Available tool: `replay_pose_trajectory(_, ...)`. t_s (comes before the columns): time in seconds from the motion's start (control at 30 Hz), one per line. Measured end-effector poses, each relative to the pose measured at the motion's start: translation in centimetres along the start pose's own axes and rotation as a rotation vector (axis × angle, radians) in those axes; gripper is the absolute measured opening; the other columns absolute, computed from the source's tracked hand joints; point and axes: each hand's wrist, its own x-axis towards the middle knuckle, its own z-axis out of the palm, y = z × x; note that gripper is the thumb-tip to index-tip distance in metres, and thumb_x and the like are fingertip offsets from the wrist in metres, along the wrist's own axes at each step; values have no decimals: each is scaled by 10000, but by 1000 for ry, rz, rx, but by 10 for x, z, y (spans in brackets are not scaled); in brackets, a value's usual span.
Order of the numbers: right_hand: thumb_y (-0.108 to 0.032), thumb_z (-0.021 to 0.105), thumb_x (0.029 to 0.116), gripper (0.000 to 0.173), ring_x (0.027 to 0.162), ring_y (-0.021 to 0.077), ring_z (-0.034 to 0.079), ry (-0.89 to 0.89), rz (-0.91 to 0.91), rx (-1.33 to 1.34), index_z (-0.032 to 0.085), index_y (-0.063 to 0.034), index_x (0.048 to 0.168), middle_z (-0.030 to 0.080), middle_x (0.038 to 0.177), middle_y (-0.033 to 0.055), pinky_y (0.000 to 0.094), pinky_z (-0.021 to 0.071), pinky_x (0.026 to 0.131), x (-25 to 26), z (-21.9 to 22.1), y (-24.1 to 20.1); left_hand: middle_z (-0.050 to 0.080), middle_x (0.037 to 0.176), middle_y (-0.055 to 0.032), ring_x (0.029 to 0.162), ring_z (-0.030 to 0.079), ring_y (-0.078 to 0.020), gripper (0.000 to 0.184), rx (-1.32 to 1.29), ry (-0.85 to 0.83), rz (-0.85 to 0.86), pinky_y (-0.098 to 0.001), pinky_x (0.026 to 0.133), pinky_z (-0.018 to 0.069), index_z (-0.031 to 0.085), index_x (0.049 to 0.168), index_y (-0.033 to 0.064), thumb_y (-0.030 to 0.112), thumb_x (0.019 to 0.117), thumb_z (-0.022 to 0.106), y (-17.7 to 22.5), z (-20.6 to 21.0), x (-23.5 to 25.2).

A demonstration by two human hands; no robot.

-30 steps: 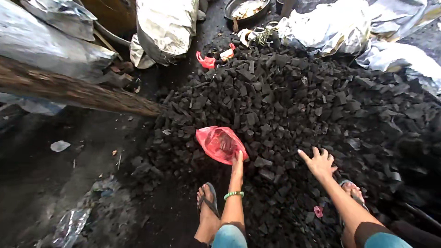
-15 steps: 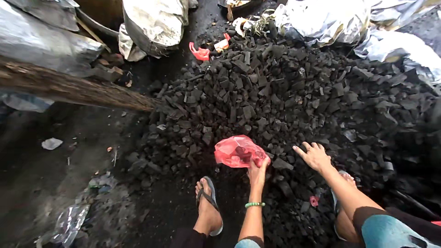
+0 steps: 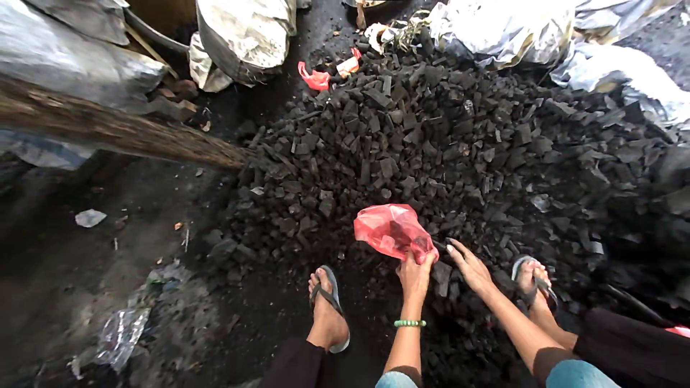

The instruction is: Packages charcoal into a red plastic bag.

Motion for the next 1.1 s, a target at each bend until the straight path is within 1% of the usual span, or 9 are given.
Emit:
replay_pose_trajectory(0.13, -451, 347, 1086, 578, 1486, 245, 381, 96, -28, 467, 466, -105, 1533, 432, 1596, 119, 514, 280, 1219, -22, 17, 8, 621, 1319, -248, 1283, 553, -386, 609, -116, 58, -41, -585, 1090, 400, 574, 1402, 24, 428, 959, 679, -5, 17, -20)
replay_pose_trajectory(0.27, -510, 448, 1026, 594, 1350, 195, 508, 31, 52, 732, 488, -159, 1504, 528, 1497, 72, 472, 426, 1104, -31, 16, 14, 686, 1122, -244, 1124, 627, -382, 520, -118, 164, 31, -575, 1012, 448, 638, 1279, -25, 380, 957, 689, 4, 25, -41)
replay_pose_trajectory(0.4, -502, 328, 1067, 487, 787, 102, 700, 42, 118, 1240, 628, -154, 1229, 725, 921, 25, 305, 596, 672, -38, 16, 17, 691, 1161, -232, 1171, 621, -390, 584, -6, -34, 80, -596, 1078, 410, 610, 1346, 16, 424, 943, 717, 49, 23, -54)
replay_pose_trajectory(0.47, -503, 272, 1080, 490, 729, 62, 690, 1, 20, 1420, 641, -185, 1130, 721, 848, -15, 257, 593, 636, -40, 19, 27, 613, 1356, -235, 1316, 528, -419, 692, -32, -270, 52, -657, 1117, 349, 504, 1479, 66, 487, 958, 677, 69, 14, -56)
replay_pose_trajectory(0.57, -557, 295, 1062, 524, 753, 71, 709, -80, -73, 1525, 696, -221, 1054, 744, 855, -21, 272, 606, 642, -39, 20, 38, 510, 1516, -152, 1402, 464, -347, 677, -244, -408, -27, -599, 1128, 376, 497, 1509, 154, 611, 1010, 486, 78, -17, -59)
replay_pose_trajectory(0.67, -557, 240, 1078, 531, 796, 67, 685, -72, -69, 1513, 657, -230, 1114, 718, 893, -37, 284, 591, 674, -42, 18, 43, 547, 1469, -170, 1368, 493, -345, 756, -332, -226, -122, -600, 1103, 400, 584, 1412, 93, 699, 997, 407, 60, -42, -45)
replay_pose_trajectory(0.9, -778, 105, 974, 857, 1118, 322, 668, -200, 214, 1629, 459, -172, 1466, 647, 1308, 146, 530, 588, 844, -51, 11, 29, 588, 1352, -290, 1222, 589, -460, 537, 103, 186, 9, -638, 1004, 471, 537, 1447, 51, 139, 945, 709, 34, -66, -18)
replay_pose_trajectory(1.0, -795, 161, 961, 845, 1071, 335, 687, -247, 122, 1635, 548, -171, 1379, 687, 1221, 144, 556, 593, 820, -56, 0, -2, 413, 1494, -324, 1192, 582, -507, 530, 349, 211, 26, -642, 957, 506, 499, 1425, -27, 4, 921, 658, 45, -66, -28)
replay_pose_trajectory(1.1, -789, 201, 966, 781, 1058, 298, 699, -293, -9, 1536, 565, -229, 1369, 704, 1207, 100, 523, 605, 793, -69, -16, -44, 328, 1551, -324, 1086, 632, -505, 701, 485, 90, 50, -615, 884, 547, 437, 1517, 54, 12, 877, 720, 56, -62, -41)
